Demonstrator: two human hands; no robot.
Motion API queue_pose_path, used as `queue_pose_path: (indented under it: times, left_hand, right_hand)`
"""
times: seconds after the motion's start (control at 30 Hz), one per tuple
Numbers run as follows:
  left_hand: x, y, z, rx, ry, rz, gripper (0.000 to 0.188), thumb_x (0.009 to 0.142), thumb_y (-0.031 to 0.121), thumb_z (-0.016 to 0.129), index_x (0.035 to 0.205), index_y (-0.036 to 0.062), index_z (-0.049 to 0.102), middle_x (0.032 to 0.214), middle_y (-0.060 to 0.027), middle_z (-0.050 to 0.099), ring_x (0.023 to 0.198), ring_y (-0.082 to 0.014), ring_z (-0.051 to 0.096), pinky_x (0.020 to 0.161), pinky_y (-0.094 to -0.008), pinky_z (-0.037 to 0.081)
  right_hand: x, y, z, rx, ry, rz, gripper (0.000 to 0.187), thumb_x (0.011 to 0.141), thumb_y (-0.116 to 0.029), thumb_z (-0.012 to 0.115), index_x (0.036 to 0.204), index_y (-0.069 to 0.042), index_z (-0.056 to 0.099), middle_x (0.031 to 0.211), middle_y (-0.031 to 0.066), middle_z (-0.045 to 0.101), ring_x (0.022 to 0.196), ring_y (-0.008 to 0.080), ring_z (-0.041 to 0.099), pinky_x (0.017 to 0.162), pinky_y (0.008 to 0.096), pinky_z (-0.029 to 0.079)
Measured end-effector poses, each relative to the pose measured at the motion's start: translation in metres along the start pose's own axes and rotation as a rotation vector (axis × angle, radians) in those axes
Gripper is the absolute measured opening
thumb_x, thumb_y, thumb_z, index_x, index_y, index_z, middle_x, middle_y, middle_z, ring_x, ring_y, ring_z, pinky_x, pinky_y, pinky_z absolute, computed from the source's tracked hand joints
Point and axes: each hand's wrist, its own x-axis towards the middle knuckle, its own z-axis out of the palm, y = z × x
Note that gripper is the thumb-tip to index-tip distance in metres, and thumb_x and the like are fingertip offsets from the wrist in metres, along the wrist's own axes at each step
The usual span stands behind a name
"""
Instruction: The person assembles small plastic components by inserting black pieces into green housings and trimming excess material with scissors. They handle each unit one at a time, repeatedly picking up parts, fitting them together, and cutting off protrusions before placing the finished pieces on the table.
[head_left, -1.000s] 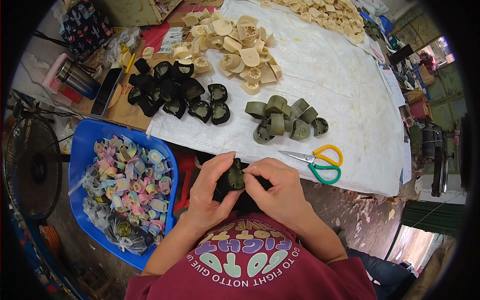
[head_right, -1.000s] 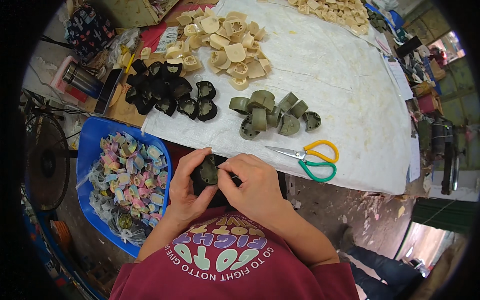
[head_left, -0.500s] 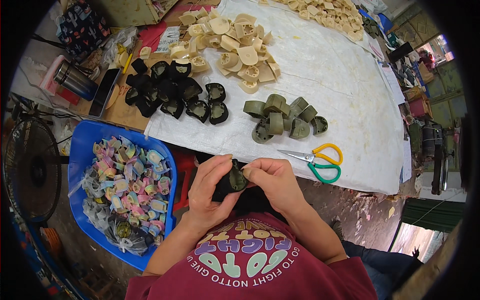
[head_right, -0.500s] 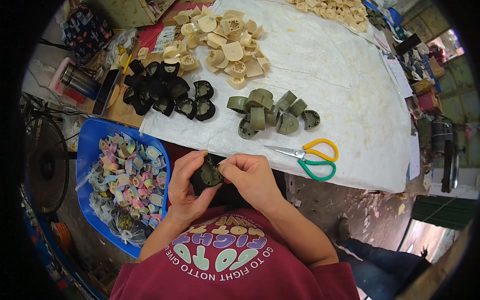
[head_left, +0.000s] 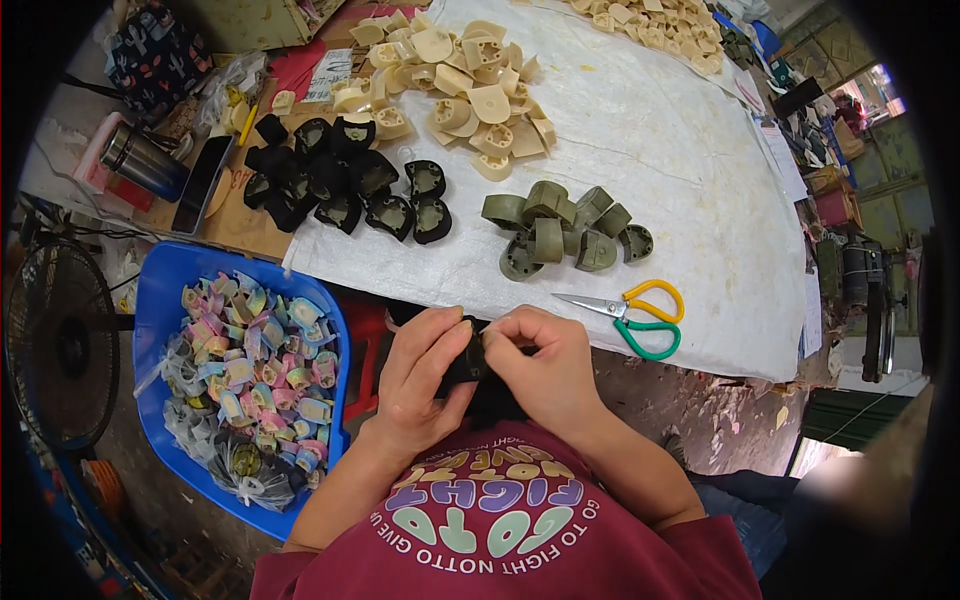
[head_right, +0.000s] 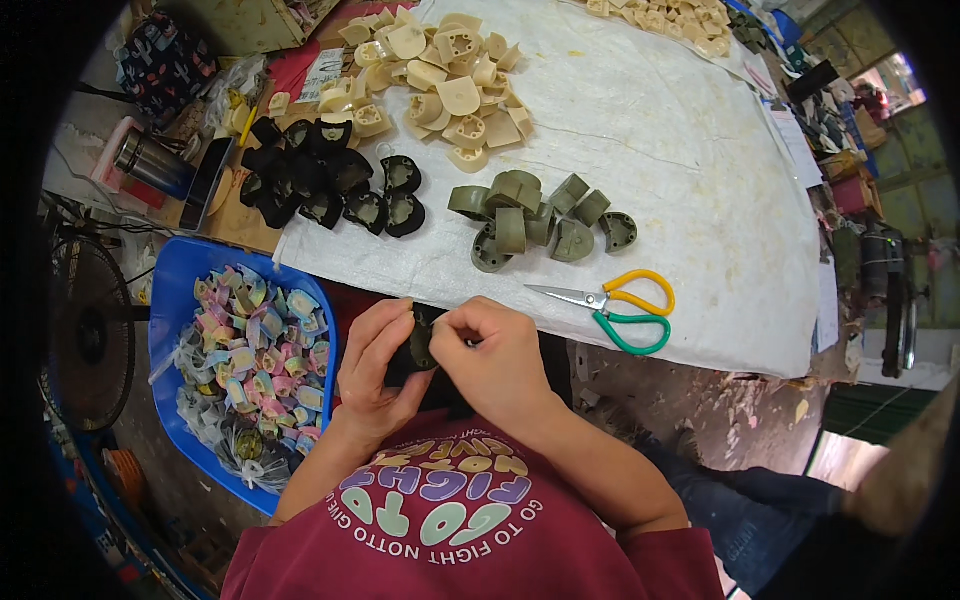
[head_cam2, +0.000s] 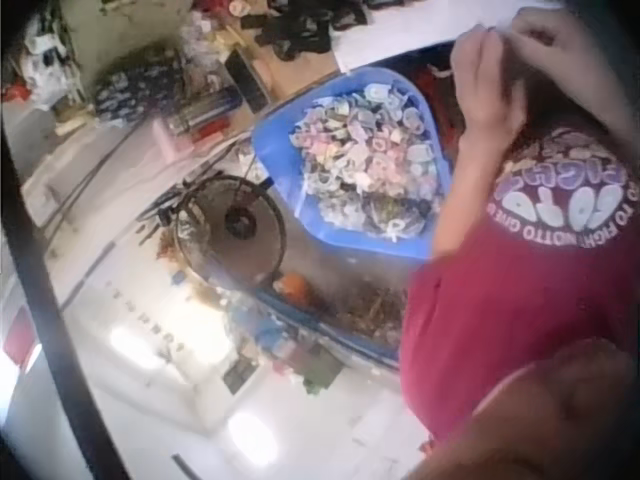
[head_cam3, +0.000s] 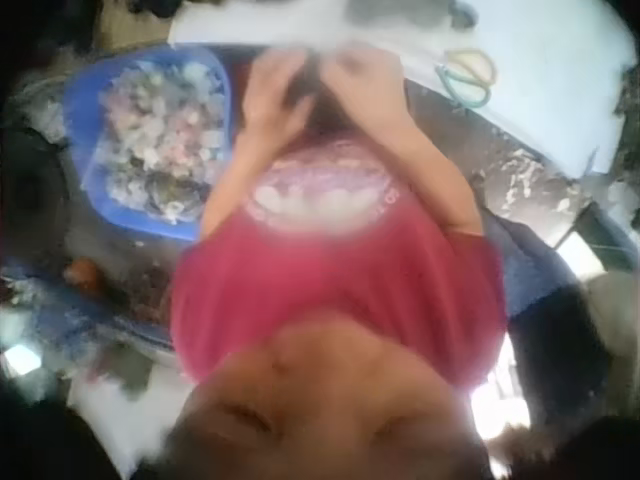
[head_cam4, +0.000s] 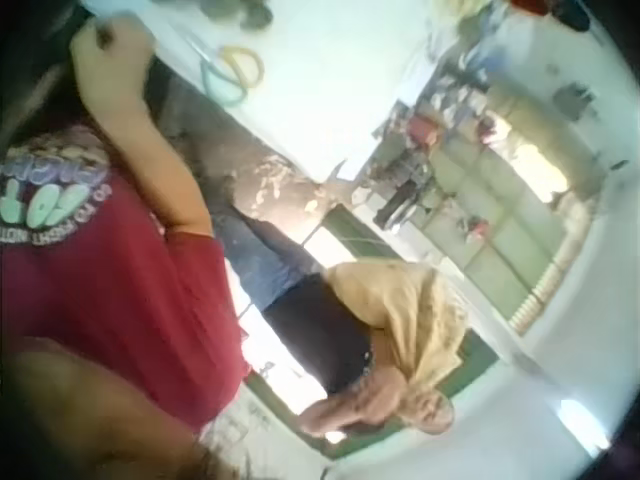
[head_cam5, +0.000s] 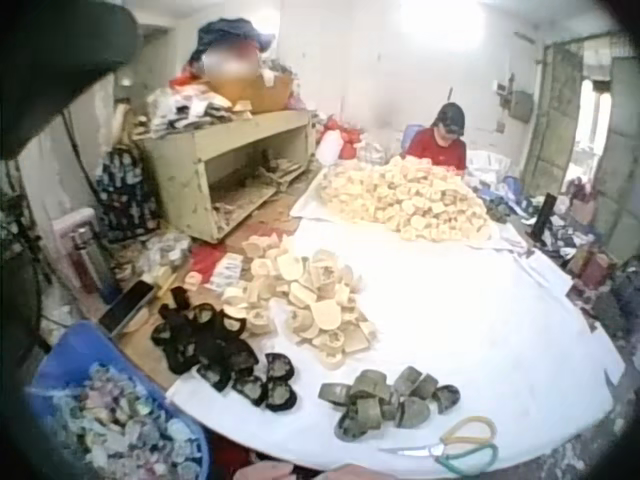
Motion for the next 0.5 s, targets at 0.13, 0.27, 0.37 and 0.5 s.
queue_pose_path:
  times: [0.13, 0.27, 0.37, 0.5]
  left_hand:
    - [0.002, 0.003, 0.001, 0.033, 0.016, -0.02, 0.06, 0.059, -0.01, 0.071, 0.117, -0.0025, 0.057, 0.12, -0.0197, 0.056, 0.106, -0.0373, 0.057, 0.089, -0.0411, 0.049]
    - [0.002, -0.002, -0.002, 0.004, 0.03, -0.112, 0.062, 0.061, -0.009, 0.071, 0.121, -0.0021, 0.056, 0.123, -0.0198, 0.055, 0.108, -0.035, 0.057, 0.092, -0.0399, 0.048]
    - [0.002, -0.002, -0.006, -0.327, 0.053, -0.322, 0.065, 0.066, -0.008, 0.072, 0.127, -0.0016, 0.052, 0.126, -0.0176, 0.054, 0.114, -0.0292, 0.055, 0.097, -0.037, 0.044]
    - [-0.003, -0.001, -0.003, -0.787, 0.056, -0.441, 0.067, 0.072, -0.004, 0.074, 0.133, -0.0005, 0.046, 0.13, -0.0153, 0.053, 0.122, -0.0245, 0.051, 0.103, -0.0348, 0.04]
  right_hand:
    - [0.0, -0.014, 0.002, -0.517, 0.029, -0.391, 0.009, 0.075, -0.005, 0.063, 0.081, 0.0, 0.068, 0.071, 0.0131, 0.061, 0.067, 0.0285, 0.06, 0.063, 0.0371, 0.047]
    - [0.002, -0.023, 0.003, -0.714, 0.0, -0.568, 0.012, 0.079, -0.01, 0.064, 0.085, -0.001, 0.069, 0.073, 0.011, 0.063, 0.068, 0.0278, 0.06, 0.065, 0.0368, 0.048]
    - [0.009, -0.015, -0.013, -0.036, -0.191, -0.08, 0.02, 0.085, -0.019, 0.066, 0.091, -0.001, 0.07, 0.081, 0.0074, 0.067, 0.074, 0.0188, 0.063, 0.066, 0.0307, 0.049]
    - [0.011, 0.004, -0.02, 0.454, -0.413, 0.386, 0.032, 0.092, -0.031, 0.065, 0.096, 0.0, 0.071, 0.09, 0.0048, 0.069, 0.08, 0.0092, 0.062, 0.069, 0.0244, 0.049]
